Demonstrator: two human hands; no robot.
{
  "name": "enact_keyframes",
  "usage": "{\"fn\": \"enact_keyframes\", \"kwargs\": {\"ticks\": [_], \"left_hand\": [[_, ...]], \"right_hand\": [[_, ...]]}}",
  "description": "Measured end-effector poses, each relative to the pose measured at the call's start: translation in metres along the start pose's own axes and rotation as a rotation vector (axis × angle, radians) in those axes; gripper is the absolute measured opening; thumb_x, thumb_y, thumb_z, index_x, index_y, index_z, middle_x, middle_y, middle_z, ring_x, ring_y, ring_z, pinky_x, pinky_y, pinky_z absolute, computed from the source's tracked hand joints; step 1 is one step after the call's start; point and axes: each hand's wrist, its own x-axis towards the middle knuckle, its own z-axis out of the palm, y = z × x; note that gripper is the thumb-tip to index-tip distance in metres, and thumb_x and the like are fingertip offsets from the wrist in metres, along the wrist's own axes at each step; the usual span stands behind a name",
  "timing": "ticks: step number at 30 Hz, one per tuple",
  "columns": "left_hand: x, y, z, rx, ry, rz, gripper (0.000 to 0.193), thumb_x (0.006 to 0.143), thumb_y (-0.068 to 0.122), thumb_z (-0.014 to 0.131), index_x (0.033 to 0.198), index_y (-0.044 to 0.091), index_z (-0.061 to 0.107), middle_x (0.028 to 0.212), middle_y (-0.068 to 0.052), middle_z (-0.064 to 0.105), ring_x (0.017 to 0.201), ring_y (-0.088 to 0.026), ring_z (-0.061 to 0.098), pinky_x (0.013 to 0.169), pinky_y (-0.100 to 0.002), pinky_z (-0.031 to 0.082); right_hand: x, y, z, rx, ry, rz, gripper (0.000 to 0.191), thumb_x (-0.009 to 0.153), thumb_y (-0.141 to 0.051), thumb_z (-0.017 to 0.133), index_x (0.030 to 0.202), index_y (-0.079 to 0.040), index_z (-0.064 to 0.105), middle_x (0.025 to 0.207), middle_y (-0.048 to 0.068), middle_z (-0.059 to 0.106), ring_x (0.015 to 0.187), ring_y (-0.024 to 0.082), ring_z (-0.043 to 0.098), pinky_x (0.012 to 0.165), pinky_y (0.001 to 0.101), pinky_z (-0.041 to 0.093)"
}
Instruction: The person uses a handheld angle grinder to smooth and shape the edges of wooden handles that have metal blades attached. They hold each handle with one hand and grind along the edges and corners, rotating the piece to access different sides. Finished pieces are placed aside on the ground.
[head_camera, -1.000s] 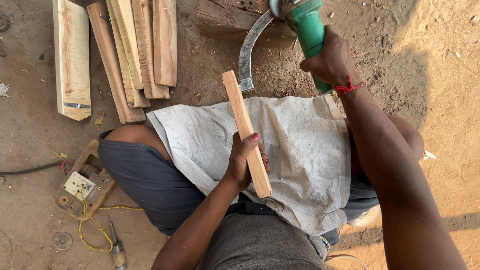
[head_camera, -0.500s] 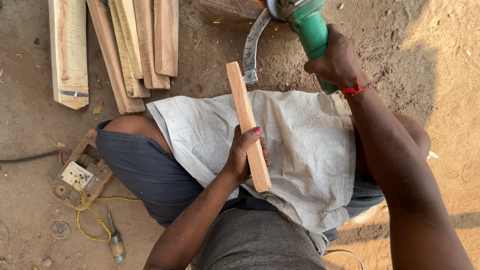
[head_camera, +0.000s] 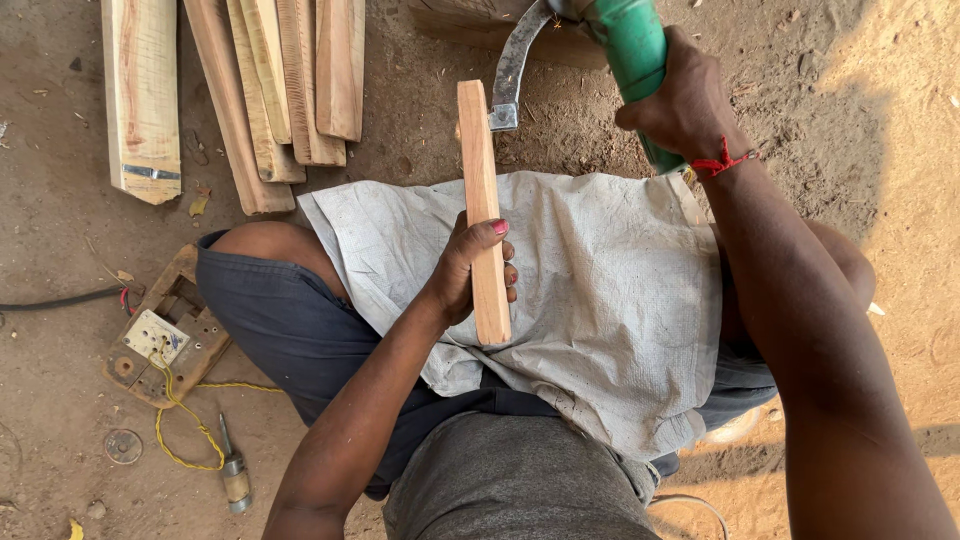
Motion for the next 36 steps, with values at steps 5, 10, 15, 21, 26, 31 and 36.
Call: {"fn": "enact_keyframes", "kwargs": {"ticks": [5, 10, 15, 21, 26, 31, 36], "left_hand": [[0.013, 0.009, -0.009, 0.065, 0.013, 0.02, 0.078, 0.076, 0.046, 0.076, 0.132, 0.01, 0.035, 0.094, -0.011, 0.053, 0.07, -0.018, 0.064, 0.056, -0.039, 0.062], [0.021, 0.015, -0.02, 0.068, -0.012, 0.019, 0.077, 0.075, 0.045, 0.078, 0.13, 0.01, 0.037, 0.094, -0.011, 0.053, 0.069, -0.018, 0.064, 0.055, -0.04, 0.061], [0.025, 0.022, -0.035, 0.089, -0.013, 0.0, 0.072, 0.078, 0.042, 0.077, 0.131, 0.012, 0.038, 0.097, -0.012, 0.054, 0.071, -0.018, 0.065, 0.058, -0.04, 0.062], [0.027, 0.025, -0.042, 0.162, 0.022, -0.007, 0.076, 0.073, 0.041, 0.076, 0.134, 0.016, 0.037, 0.09, -0.01, 0.052, 0.062, -0.019, 0.06, 0.051, -0.04, 0.058], [0.029, 0.026, -0.043, 0.161, 0.013, -0.014, 0.076, 0.074, 0.04, 0.075, 0.135, 0.018, 0.037, 0.091, -0.008, 0.053, 0.066, -0.018, 0.062, 0.053, -0.04, 0.06], [0.029, 0.027, -0.044, 0.196, 0.037, -0.002, 0.078, 0.073, 0.042, 0.075, 0.135, 0.015, 0.037, 0.09, -0.01, 0.054, 0.066, -0.018, 0.063, 0.054, -0.039, 0.06], [0.029, 0.027, -0.043, 0.229, 0.066, 0.002, 0.082, 0.069, 0.042, 0.075, 0.136, 0.017, 0.035, 0.089, -0.009, 0.053, 0.063, -0.017, 0.061, 0.052, -0.039, 0.059]], "right_hand": [[0.0, -0.005, 0.0, 0.012, -0.048, 0.046, 0.076, 0.069, -0.012, 0.089, 0.133, 0.009, 0.054, 0.104, 0.03, 0.07, 0.086, 0.04, 0.075, 0.079, 0.049, 0.065], [-0.001, -0.013, -0.003, 0.014, -0.082, 0.001, 0.078, 0.064, -0.012, 0.091, 0.131, 0.006, 0.055, 0.104, 0.028, 0.07, 0.089, 0.041, 0.073, 0.083, 0.0519, 0.062], [0.003, -0.014, -0.005, 0.048, -0.158, 0.055, 0.076, 0.069, -0.013, 0.086, 0.135, 0.005, 0.054, 0.108, 0.028, 0.069, 0.09, 0.04, 0.074, 0.081, 0.05, 0.066], [0.002, -0.018, -0.002, 0.02, -0.218, -0.068, 0.079, 0.067, -0.011, 0.089, 0.136, 0.006, 0.054, 0.106, 0.03, 0.07, 0.089, 0.041, 0.074, 0.08, 0.0499, 0.064], [-0.001, -0.025, -0.004, 0.002, -0.22, 0.016, 0.077, 0.068, -0.01, 0.088, 0.135, 0.006, 0.053, 0.105, 0.03, 0.069, 0.087, 0.041, 0.074, 0.079, 0.0483, 0.066], [-0.006, -0.03, -0.008, 0.066, -0.237, 0.053, 0.074, 0.069, -0.007, 0.084, 0.136, 0.004, 0.053, 0.106, 0.028, 0.07, 0.089, 0.039, 0.074, 0.079, 0.0476, 0.066], [-0.006, -0.036, -0.008, -0.001, -0.25, 0.035, 0.08, 0.067, -0.008, 0.088, 0.138, 0.003, 0.051, 0.106, 0.029, 0.069, 0.087, 0.039, 0.074, 0.08, 0.0488, 0.064]]}}
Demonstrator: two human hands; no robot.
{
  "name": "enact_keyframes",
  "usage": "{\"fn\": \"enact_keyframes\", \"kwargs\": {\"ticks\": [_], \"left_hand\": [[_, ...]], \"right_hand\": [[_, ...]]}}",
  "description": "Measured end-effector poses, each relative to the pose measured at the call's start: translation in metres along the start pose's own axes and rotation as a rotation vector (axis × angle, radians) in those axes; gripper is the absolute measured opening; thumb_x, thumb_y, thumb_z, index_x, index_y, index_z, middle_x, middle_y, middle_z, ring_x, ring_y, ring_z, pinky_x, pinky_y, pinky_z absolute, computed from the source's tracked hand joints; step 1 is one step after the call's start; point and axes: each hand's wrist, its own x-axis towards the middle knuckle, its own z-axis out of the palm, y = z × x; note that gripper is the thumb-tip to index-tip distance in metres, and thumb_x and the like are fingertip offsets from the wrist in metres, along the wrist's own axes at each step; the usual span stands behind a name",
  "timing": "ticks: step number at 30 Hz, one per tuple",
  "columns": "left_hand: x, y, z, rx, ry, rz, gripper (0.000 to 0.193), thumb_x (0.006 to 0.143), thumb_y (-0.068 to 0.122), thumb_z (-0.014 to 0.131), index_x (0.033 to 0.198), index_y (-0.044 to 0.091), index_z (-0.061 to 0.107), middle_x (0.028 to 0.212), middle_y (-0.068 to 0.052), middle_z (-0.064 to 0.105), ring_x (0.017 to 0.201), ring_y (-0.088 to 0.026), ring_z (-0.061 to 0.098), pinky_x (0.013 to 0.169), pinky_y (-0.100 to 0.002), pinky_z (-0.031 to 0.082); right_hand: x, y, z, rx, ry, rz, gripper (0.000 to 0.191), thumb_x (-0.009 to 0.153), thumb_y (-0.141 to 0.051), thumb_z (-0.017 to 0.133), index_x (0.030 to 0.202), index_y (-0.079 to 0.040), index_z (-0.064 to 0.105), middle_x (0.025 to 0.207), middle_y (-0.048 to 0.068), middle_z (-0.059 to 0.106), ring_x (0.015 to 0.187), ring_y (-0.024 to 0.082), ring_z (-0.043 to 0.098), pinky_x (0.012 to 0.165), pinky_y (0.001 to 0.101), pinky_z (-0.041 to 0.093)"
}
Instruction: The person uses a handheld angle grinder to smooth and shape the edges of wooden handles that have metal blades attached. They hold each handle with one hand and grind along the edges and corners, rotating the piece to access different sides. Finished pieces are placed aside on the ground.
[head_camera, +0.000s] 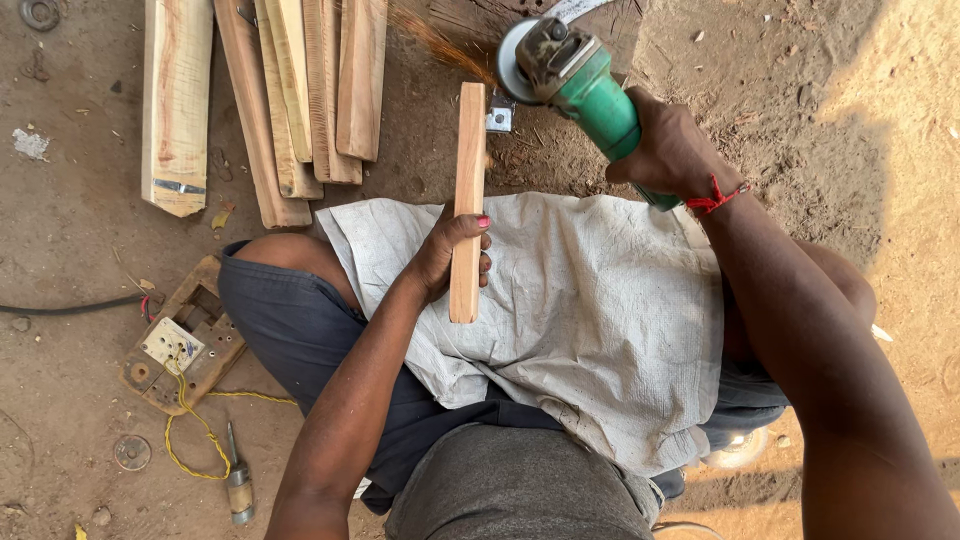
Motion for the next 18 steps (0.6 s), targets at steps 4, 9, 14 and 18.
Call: {"fn": "enact_keyframes", "kwargs": {"ticks": [4, 9, 14, 18], "left_hand": [[-0.002, 0.001, -0.001, -0.042, -0.03, -0.018, 0.079, 0.071, 0.043, 0.075, 0.135, 0.014, 0.038, 0.091, -0.01, 0.054, 0.067, -0.017, 0.062, 0.055, -0.039, 0.06], [-0.004, 0.003, -0.005, -0.056, -0.019, -0.015, 0.073, 0.071, 0.043, 0.075, 0.129, 0.015, 0.042, 0.089, -0.008, 0.054, 0.064, -0.019, 0.06, 0.053, -0.039, 0.057], [-0.007, 0.005, -0.009, -0.15, -0.052, -0.065, 0.065, 0.074, 0.042, 0.077, 0.122, 0.013, 0.044, 0.089, -0.008, 0.055, 0.067, -0.018, 0.061, 0.056, -0.039, 0.057], [-0.006, 0.008, -0.013, -0.137, -0.002, -0.076, 0.063, 0.072, 0.042, 0.076, 0.12, 0.015, 0.046, 0.089, -0.009, 0.056, 0.066, -0.018, 0.061, 0.055, -0.039, 0.056]], "right_hand": [[-0.001, -0.003, 0.001, 0.026, 0.029, 0.025, 0.076, 0.07, -0.009, 0.086, 0.136, 0.004, 0.052, 0.108, 0.028, 0.07, 0.089, 0.039, 0.075, 0.079, 0.0482, 0.065], [-0.002, -0.003, 0.001, -0.01, 0.018, -0.063, 0.081, 0.068, -0.01, 0.087, 0.14, 0.003, 0.051, 0.105, 0.029, 0.07, 0.087, 0.039, 0.075, 0.079, 0.047, 0.065], [-0.004, -0.002, 0.0, 0.015, 0.016, -0.004, 0.082, 0.069, -0.011, 0.086, 0.142, 0.002, 0.05, 0.105, 0.028, 0.071, 0.085, 0.038, 0.075, 0.078, 0.0464, 0.066], [-0.006, -0.003, 0.0, 0.01, 0.013, -0.057, 0.088, 0.065, -0.011, 0.088, 0.144, -0.002, 0.049, 0.104, 0.028, 0.071, 0.085, 0.038, 0.074, 0.08, 0.0467, 0.064]]}}
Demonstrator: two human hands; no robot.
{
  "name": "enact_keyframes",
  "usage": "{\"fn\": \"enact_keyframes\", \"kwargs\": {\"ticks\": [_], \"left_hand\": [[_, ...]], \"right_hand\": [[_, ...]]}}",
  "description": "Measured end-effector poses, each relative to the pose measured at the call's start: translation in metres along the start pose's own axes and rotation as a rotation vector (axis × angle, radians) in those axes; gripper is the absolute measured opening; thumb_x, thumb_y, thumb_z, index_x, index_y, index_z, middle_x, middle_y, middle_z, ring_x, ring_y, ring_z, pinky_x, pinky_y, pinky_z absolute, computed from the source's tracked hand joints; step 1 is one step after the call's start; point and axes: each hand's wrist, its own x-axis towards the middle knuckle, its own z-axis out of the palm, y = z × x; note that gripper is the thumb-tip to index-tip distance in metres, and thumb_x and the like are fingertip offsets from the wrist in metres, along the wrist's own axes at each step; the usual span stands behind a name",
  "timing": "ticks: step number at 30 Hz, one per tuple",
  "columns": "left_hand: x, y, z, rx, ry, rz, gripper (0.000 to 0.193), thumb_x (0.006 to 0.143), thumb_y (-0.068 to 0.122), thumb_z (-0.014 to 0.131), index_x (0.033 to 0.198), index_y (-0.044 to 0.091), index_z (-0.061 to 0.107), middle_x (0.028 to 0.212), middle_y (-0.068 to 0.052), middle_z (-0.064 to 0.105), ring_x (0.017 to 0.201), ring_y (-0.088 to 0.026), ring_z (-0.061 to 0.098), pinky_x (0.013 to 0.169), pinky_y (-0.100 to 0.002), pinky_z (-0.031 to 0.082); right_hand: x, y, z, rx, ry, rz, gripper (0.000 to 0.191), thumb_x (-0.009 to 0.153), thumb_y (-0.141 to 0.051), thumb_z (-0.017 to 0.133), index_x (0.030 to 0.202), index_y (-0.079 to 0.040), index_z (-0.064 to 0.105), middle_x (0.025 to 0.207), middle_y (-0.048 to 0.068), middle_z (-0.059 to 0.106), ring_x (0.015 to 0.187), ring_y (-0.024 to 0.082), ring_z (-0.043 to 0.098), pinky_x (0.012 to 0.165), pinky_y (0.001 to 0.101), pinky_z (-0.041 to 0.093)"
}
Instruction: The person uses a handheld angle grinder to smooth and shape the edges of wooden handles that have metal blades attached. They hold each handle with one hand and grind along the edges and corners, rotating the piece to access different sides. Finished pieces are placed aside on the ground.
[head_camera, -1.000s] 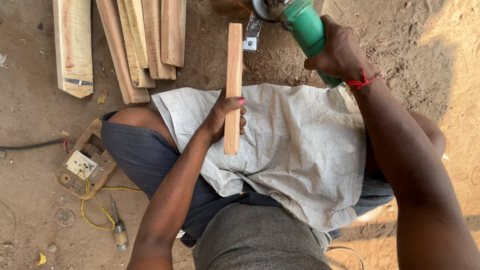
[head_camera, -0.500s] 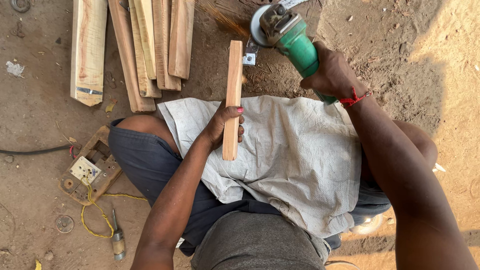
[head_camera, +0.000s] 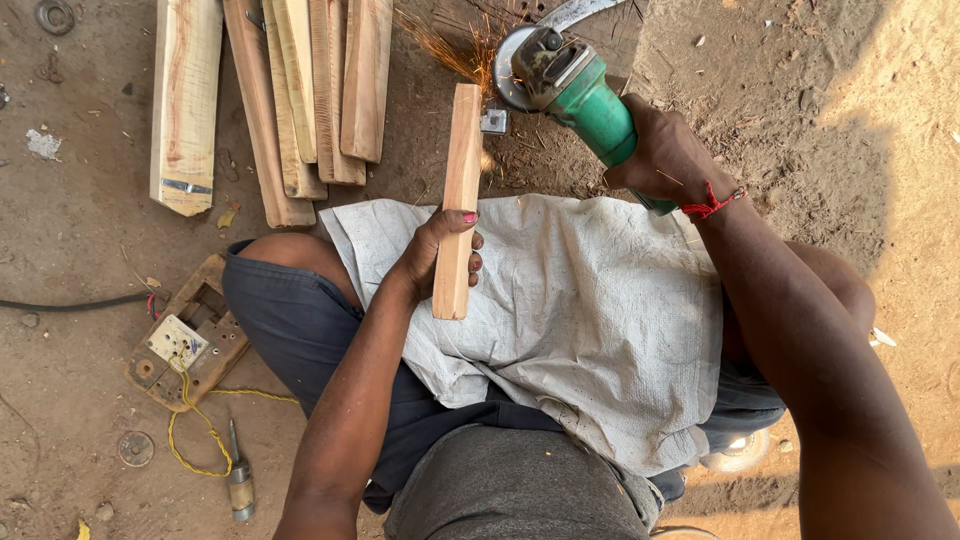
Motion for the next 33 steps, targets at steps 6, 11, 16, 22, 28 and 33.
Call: {"fn": "enact_keyframes", "kwargs": {"ticks": [6, 11, 16, 22, 28, 33], "left_hand": [[-0.002, -0.001, -0.001, -0.042, -0.049, 0.004, 0.06, 0.073, 0.043, 0.076, 0.115, 0.01, 0.048, 0.088, -0.01, 0.057, 0.065, -0.019, 0.061, 0.054, -0.039, 0.056], [-0.004, -0.003, 0.001, -0.062, -0.037, 0.007, 0.062, 0.074, 0.044, 0.075, 0.117, 0.008, 0.05, 0.088, -0.011, 0.055, 0.066, -0.018, 0.061, 0.055, -0.039, 0.057], [-0.007, -0.003, 0.002, -0.08, -0.05, 0.011, 0.062, 0.074, 0.044, 0.075, 0.117, 0.008, 0.049, 0.089, -0.01, 0.056, 0.065, -0.019, 0.061, 0.055, -0.04, 0.057], [-0.009, -0.003, 0.003, -0.127, -0.09, 0.001, 0.061, 0.074, 0.043, 0.074, 0.118, 0.007, 0.051, 0.088, -0.01, 0.056, 0.065, -0.018, 0.06, 0.056, -0.04, 0.057], [-0.011, -0.002, 0.003, -0.168, -0.07, -0.032, 0.059, 0.076, 0.043, 0.074, 0.116, 0.008, 0.049, 0.088, -0.01, 0.057, 0.065, -0.019, 0.06, 0.056, -0.041, 0.056], [-0.013, -0.001, 0.005, -0.17, -0.072, -0.031, 0.059, 0.075, 0.042, 0.074, 0.116, 0.007, 0.049, 0.088, -0.011, 0.057, 0.064, -0.02, 0.06, 0.055, -0.041, 0.055]], "right_hand": [[0.003, 0.0, 0.002, -0.029, 0.01, 0.004, 0.083, 0.066, -0.012, 0.092, 0.138, 0.003, 0.052, 0.106, 0.029, 0.071, 0.09, 0.04, 0.074, 0.083, 0.0498, 0.063], [0.003, 0.0, 0.004, 0.032, 0.001, 0.023, 0.081, 0.069, -0.009, 0.087, 0.141, 0.003, 0.051, 0.11, 0.03, 0.07, 0.089, 0.04, 0.075, 0.08, 0.0497, 0.065], [0.003, -0.002, 0.003, -0.024, 0.001, -0.034, 0.09, 0.063, -0.009, 0.09, 0.142, 0.005, 0.048, 0.104, 0.031, 0.071, 0.086, 0.041, 0.074, 0.084, 0.0501, 0.062], [0.003, -0.004, 0.0, 0.041, -0.004, 0.023, 0.082, 0.069, -0.01, 0.086, 0.142, 0.003, 0.051, 0.111, 0.028, 0.07, 0.091, 0.039, 0.075, 0.08, 0.0489, 0.066], [0.001, -0.004, -0.001, 0.028, 0.024, 0.066, 0.088, 0.066, -0.011, 0.087, 0.144, 0.002, 0.048, 0.108, 0.028, 0.07, 0.089, 0.04, 0.074, 0.08, 0.0495, 0.065], [0.006, -0.002, 0.002, -0.029, 0.006, -0.052, 0.087, 0.066, -0.012, 0.088, 0.142, 0.003, 0.049, 0.106, 0.029, 0.071, 0.088, 0.04, 0.075, 0.083, 0.0497, 0.064]]}}
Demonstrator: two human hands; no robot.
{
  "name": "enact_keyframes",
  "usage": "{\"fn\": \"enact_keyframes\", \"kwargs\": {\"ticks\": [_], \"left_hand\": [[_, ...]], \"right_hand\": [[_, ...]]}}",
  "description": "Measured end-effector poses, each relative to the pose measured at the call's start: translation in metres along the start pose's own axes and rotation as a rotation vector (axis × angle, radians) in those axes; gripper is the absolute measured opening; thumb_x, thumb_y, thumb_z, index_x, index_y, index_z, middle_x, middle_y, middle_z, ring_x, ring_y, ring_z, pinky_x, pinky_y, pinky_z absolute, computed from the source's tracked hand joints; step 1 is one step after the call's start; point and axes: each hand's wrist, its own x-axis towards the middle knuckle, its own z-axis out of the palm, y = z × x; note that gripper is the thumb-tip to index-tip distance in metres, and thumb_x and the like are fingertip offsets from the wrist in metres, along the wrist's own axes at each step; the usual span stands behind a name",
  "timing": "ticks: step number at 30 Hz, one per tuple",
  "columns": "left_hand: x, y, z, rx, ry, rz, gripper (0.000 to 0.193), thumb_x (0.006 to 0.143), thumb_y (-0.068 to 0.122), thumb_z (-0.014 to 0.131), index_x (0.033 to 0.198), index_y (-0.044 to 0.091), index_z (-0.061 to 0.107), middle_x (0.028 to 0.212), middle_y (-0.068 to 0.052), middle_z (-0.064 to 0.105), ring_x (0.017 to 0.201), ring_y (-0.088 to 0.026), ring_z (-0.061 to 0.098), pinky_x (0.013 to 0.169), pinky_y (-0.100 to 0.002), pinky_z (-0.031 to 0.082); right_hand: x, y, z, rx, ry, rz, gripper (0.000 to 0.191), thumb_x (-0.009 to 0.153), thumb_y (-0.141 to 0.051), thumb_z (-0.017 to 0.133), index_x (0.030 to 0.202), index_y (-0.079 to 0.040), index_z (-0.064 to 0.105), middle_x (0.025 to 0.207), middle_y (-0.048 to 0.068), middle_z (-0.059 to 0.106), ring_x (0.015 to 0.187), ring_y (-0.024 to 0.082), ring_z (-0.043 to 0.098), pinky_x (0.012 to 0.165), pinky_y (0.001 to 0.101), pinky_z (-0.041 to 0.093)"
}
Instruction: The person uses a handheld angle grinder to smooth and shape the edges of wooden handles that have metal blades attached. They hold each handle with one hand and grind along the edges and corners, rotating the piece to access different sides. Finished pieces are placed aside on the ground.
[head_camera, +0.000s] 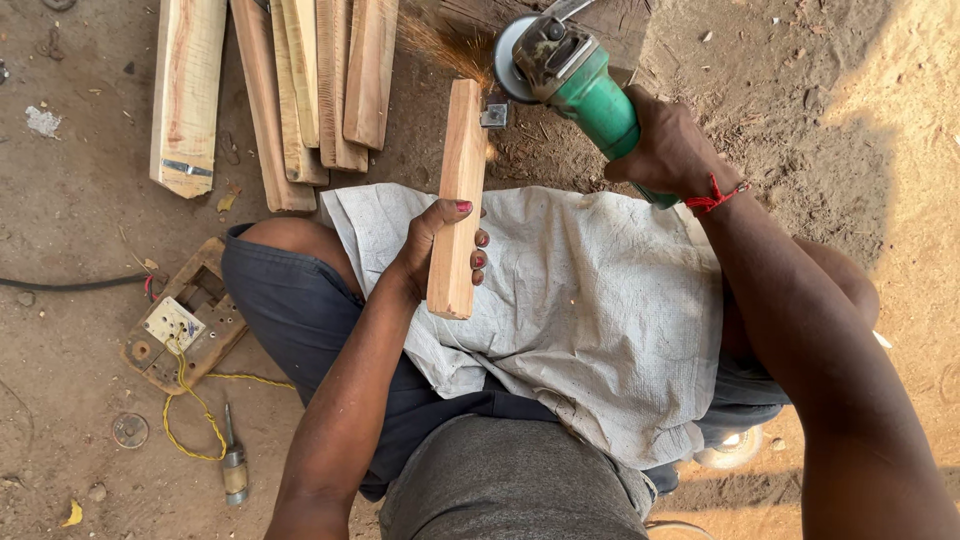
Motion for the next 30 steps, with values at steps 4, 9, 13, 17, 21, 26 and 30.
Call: {"fn": "enact_keyframes", "kwargs": {"ticks": [4, 9, 13, 17, 21, 26, 30], "left_hand": [[-0.002, -0.006, 0.002, -0.026, 0.007, 0.0, 0.06, 0.075, 0.044, 0.072, 0.116, 0.007, 0.049, 0.088, -0.01, 0.057, 0.065, -0.019, 0.061, 0.055, -0.041, 0.056], [-0.004, -0.015, 0.004, -0.024, 0.046, 0.027, 0.062, 0.074, 0.044, 0.072, 0.117, 0.007, 0.048, 0.09, -0.011, 0.056, 0.065, -0.019, 0.06, 0.054, -0.04, 0.055], [-0.007, -0.02, 0.005, -0.051, -0.001, 0.018, 0.063, 0.076, 0.045, 0.072, 0.118, 0.005, 0.049, 0.09, -0.012, 0.055, 0.065, -0.02, 0.06, 0.056, -0.042, 0.056], [-0.009, -0.025, 0.008, -0.073, 0.008, 0.009, 0.062, 0.074, 0.045, 0.072, 0.118, 0.006, 0.051, 0.089, -0.011, 0.056, 0.064, -0.021, 0.06, 0.056, -0.044, 0.055], [-0.012, -0.031, 0.009, -0.104, 0.0, 0.011, 0.061, 0.076, 0.046, 0.073, 0.117, 0.006, 0.05, 0.089, -0.01, 0.056, 0.065, -0.022, 0.061, 0.058, -0.044, 0.055], [-0.015, -0.034, 0.013, -0.118, -0.002, -0.002, 0.059, 0.076, 0.046, 0.072, 0.116, 0.008, 0.051, 0.088, -0.009, 0.057, 0.065, -0.021, 0.061, 0.058, -0.045, 0.056], [-0.019, -0.038, 0.019, -0.116, 0.025, 0.017, 0.059, 0.074, 0.046, 0.072, 0.115, 0.009, 0.052, 0.087, -0.01, 0.057, 0.066, -0.021, 0.061, 0.059, -0.045, 0.057]], "right_hand": [[0.005, 0.003, 0.003, 0.064, 0.035, 0.097, 0.08, 0.07, -0.011, 0.085, 0.14, 0.005, 0.05, 0.109, 0.03, 0.069, 0.088, 0.04, 0.074, 0.079, 0.0482, 0.067], [0.003, 0.002, 0.003, 0.03, 0.0, -0.008, 0.08, 0.069, -0.011, 0.087, 0.138, 0.005, 0.05, 0.107, 0.031, 0.07, 0.088, 0.04, 0.075, 0.081, 0.0494, 0.065], [0.005, -0.007, 0.002, 0.059, 0.032, 0.128, 0.074, 0.073, -0.012, 0.084, 0.137, 0.005, 0.051, 0.111, 0.029, 0.069, 0.089, 0.039, 0.075, 0.08, 0.0469, 0.067], [0.003, -0.012, -0.001, 0.073, 0.037, -0.026, 0.089, 0.065, -0.01, 0.086, 0.144, 0.002, 0.047, 0.108, 0.028, 0.071, 0.089, 0.037, 0.074, 0.082, 0.0464, 0.064], [0.002, -0.014, -0.001, 0.055, 0.015, 0.089, 0.08, 0.068, -0.012, 0.085, 0.139, 0.003, 0.051, 0.107, 0.027, 0.071, 0.087, 0.037, 0.074, 0.081, 0.0455, 0.065], [0.002, -0.012, 0.003, 0.07, -0.009, 0.038, 0.088, 0.068, -0.014, 0.085, 0.145, 0.0, 0.046, 0.106, 0.027, 0.07, 0.084, 0.037, 0.075, 0.075, 0.0447, 0.066], [0.002, -0.01, 0.004, 0.017, 0.034, 0.075, 0.082, 0.068, -0.014, 0.087, 0.139, 0.004, 0.05, 0.105, 0.029, 0.07, 0.084, 0.038, 0.075, 0.077, 0.0457, 0.065]]}}
